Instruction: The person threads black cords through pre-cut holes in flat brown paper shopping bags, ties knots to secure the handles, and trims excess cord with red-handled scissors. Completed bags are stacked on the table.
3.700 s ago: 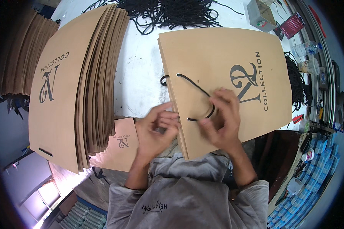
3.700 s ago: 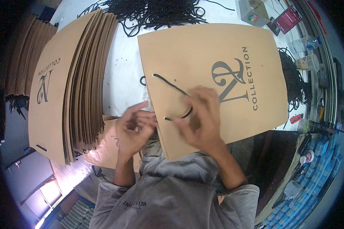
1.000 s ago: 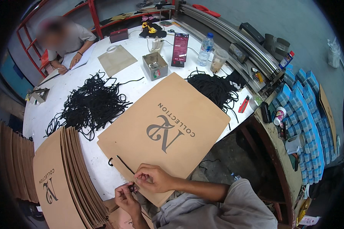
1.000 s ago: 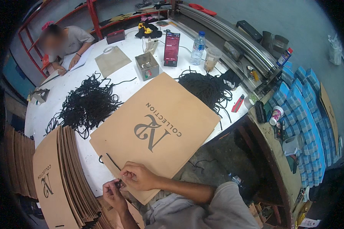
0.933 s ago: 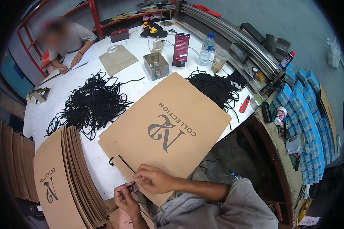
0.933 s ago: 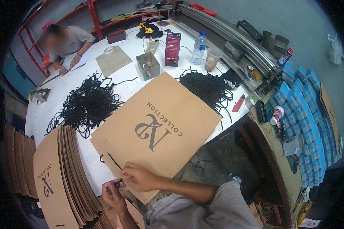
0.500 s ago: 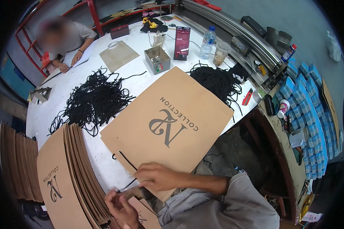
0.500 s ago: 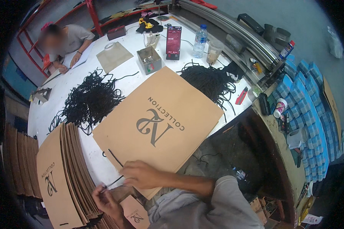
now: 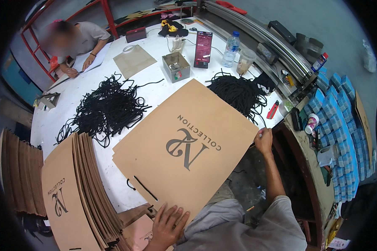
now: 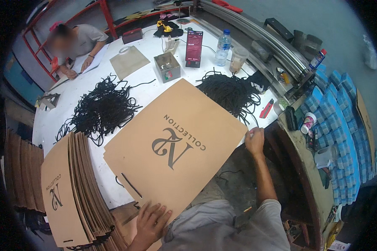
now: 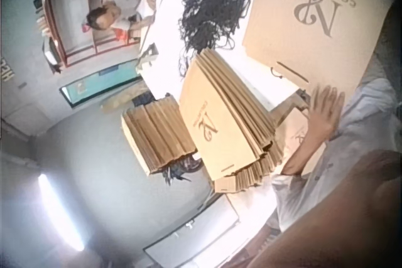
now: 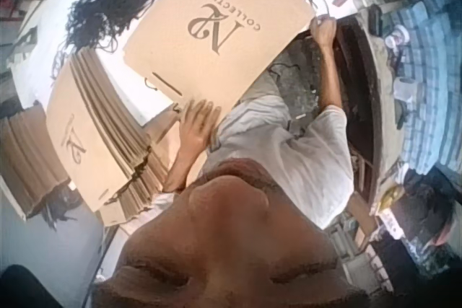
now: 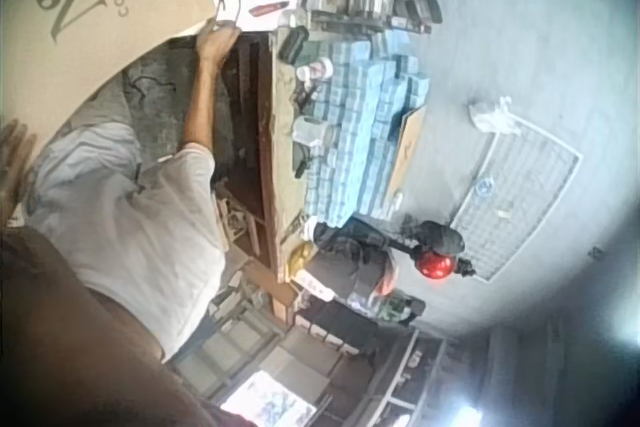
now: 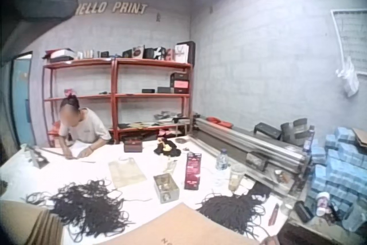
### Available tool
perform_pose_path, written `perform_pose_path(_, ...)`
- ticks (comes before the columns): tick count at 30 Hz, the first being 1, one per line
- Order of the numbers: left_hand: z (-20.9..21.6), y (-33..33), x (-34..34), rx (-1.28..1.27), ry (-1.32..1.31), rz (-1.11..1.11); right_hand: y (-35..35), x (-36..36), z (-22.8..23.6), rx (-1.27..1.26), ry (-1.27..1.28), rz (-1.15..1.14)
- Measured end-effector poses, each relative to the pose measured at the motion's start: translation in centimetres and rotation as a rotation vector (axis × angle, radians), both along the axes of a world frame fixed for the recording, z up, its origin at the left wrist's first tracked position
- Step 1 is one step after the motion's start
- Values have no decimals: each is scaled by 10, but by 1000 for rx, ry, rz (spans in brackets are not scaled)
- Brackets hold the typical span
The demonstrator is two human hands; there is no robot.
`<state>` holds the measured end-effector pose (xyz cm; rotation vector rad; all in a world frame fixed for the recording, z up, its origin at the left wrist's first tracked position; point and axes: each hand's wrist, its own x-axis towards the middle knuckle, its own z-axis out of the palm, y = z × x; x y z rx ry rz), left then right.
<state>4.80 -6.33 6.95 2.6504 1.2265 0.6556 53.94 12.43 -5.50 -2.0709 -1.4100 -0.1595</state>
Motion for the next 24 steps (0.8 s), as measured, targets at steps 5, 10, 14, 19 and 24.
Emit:
perform_pose_path(5, 30, 33, 1, 29, -93, -6, 9, -12, -3, -47, 99, -42)
perform_pose_path(10, 4, 26, -1, -176, 99, -31, -5, -7, 3, -18, 284, 21)
perform_pose_path(14, 3, 20, 17, -202, 60, 149, -10, -5, -6, 74, 224, 81)
perform_pose_path(19, 1, 33, 20, -233, 142, 222, -11, -9, -6, 59, 203, 84)
perform_pose_path(24, 3, 37, 10, -17, 462, -15, -10, -16, -2, 62, 320, 67)
